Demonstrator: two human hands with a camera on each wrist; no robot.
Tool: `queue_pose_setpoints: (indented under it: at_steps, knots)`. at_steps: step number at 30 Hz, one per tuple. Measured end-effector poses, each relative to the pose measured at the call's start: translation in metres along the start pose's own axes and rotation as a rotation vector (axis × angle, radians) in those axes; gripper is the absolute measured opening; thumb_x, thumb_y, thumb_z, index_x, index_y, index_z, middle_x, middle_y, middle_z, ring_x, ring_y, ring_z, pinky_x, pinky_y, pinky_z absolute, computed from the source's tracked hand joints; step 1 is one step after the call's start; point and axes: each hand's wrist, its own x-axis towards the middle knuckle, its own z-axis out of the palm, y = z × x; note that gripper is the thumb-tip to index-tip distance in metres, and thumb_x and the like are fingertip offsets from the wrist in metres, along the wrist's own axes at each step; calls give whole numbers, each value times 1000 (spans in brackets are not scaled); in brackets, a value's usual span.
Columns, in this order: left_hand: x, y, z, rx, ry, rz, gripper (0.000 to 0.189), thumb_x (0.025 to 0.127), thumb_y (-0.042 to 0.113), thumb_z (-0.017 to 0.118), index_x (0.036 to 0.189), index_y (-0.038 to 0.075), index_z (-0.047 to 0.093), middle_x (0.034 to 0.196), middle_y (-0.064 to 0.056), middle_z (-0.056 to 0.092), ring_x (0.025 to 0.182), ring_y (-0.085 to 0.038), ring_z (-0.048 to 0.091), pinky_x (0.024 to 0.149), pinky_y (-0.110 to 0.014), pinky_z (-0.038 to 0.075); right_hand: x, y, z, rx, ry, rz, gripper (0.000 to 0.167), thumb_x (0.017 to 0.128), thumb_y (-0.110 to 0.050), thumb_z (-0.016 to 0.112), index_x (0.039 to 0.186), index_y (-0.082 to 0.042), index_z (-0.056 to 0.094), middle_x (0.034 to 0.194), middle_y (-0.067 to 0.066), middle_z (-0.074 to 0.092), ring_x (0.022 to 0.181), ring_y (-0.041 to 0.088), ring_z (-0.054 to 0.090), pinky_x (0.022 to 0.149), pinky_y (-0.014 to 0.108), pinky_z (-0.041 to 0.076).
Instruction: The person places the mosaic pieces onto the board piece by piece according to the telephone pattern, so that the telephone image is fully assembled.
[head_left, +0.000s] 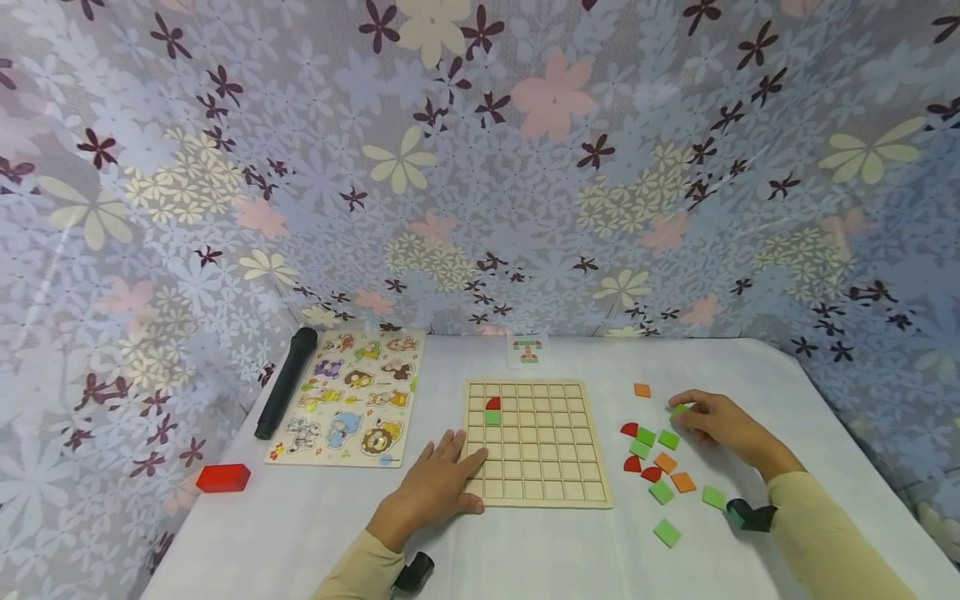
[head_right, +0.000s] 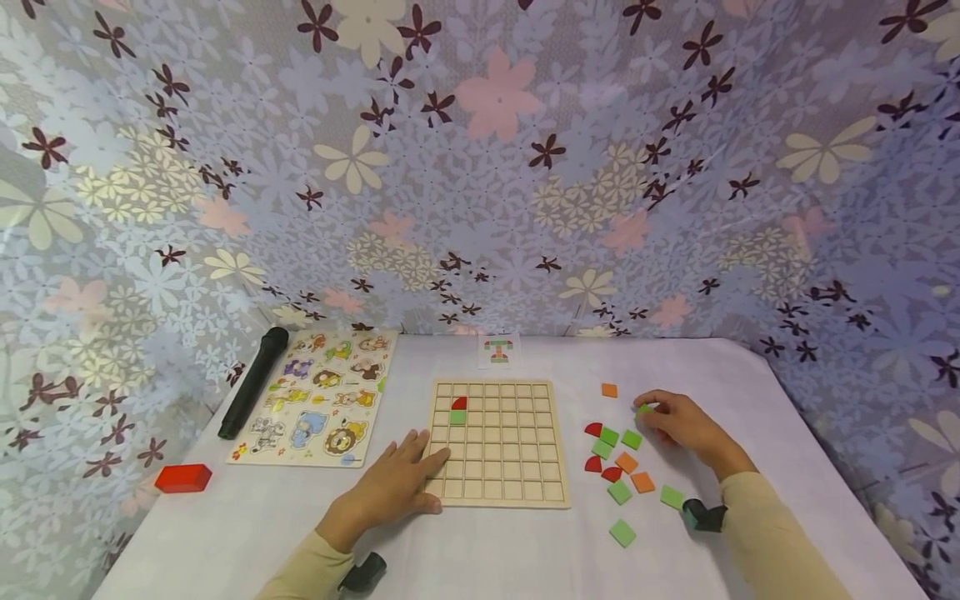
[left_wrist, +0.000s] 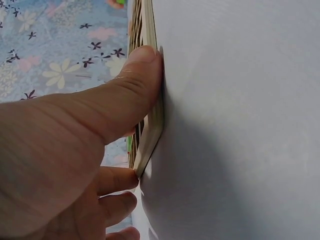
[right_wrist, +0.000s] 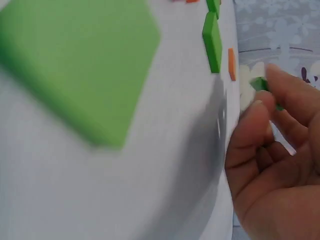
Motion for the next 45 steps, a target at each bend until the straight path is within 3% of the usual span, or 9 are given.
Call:
queue_pose_setpoints:
  at_steps: [3, 7, 11, 16, 19, 27, 32, 40, 45]
  knots:
    - [0, 0, 0, 0, 3, 3, 82, 83, 52, 75, 153, 19, 48, 162, -26, 31, 152, -43, 27, 120, -61, 28, 3, -8, 0, 79, 59, -19, 51, 102, -30, 63, 141, 1, 51, 76, 7, 53, 67, 21, 51, 61, 33, 45]
    - [-1, 0, -1, 3, 5, 5, 82, 83, 51, 74, 153, 19, 48, 162, -26, 32, 151, -43, 27, 120, -61, 28, 13, -26, 5, 242, 102, -81, 59, 101, -26, 66, 147, 4, 45, 88, 9, 59, 71, 19, 57, 65, 31, 54]
    - [-1, 0, -1, 6, 0, 1, 81, 84, 52, 74, 153, 20, 48, 162, -25, 31, 152, -42, 27, 120, -60, 27, 25, -54, 20, 396, 64, -137, 60, 101, -18, 66, 150, 6, 40, 98, 8, 66, 77, 16, 65, 72, 29, 60]
    - [0, 2, -1, 12, -2, -5, 80, 83, 51, 75, 153, 20, 49, 162, -25, 32, 152, -42, 27, 120, -60, 27, 45, -95, 55, 573, -4, -178, 55, 100, -8, 65, 148, 4, 41, 92, 3, 66, 73, 10, 67, 68, 24, 60]
    - [0, 3, 0, 20, -6, -13, 80, 84, 52, 75, 153, 21, 49, 162, -24, 32, 152, -41, 27, 120, -60, 27, 56, -113, 78, 616, -41, -182, 47, 99, -3, 63, 141, 0, 43, 89, 5, 66, 72, 11, 67, 64, 22, 59]
    - [0, 4, -2, 33, -14, -29, 79, 84, 53, 74, 153, 23, 49, 163, -22, 32, 152, -40, 26, 121, -59, 26, 74, -138, 127, 486, -131, -131, 43, 96, -2, 64, 136, 1, 48, 89, 14, 68, 68, 16, 66, 61, 26, 58]
    - [-1, 4, -4, 49, -16, -27, 80, 84, 55, 73, 153, 23, 49, 162, -22, 33, 152, -40, 27, 120, -59, 27, 80, -145, 146, 370, -185, -166, 40, 94, -3, 65, 131, 3, 51, 85, 15, 69, 65, 17, 64, 58, 28, 54]
    - [-1, 4, -2, 63, -5, -20, 79, 84, 55, 73, 152, 23, 50, 161, -23, 35, 151, -41, 29, 120, -59, 29, 85, -157, 168, 28, -113, -192, 31, 87, -11, 75, 116, -7, 66, 88, 8, 60, 65, 18, 54, 56, 30, 48]
    - [0, 3, -3, 58, -4, -24, 79, 84, 55, 73, 152, 23, 50, 161, -23, 35, 151, -41, 29, 119, -59, 29, 85, -161, 173, -28, -101, -196, 28, 85, -7, 76, 112, -8, 68, 87, 6, 58, 59, 15, 47, 52, 29, 42]
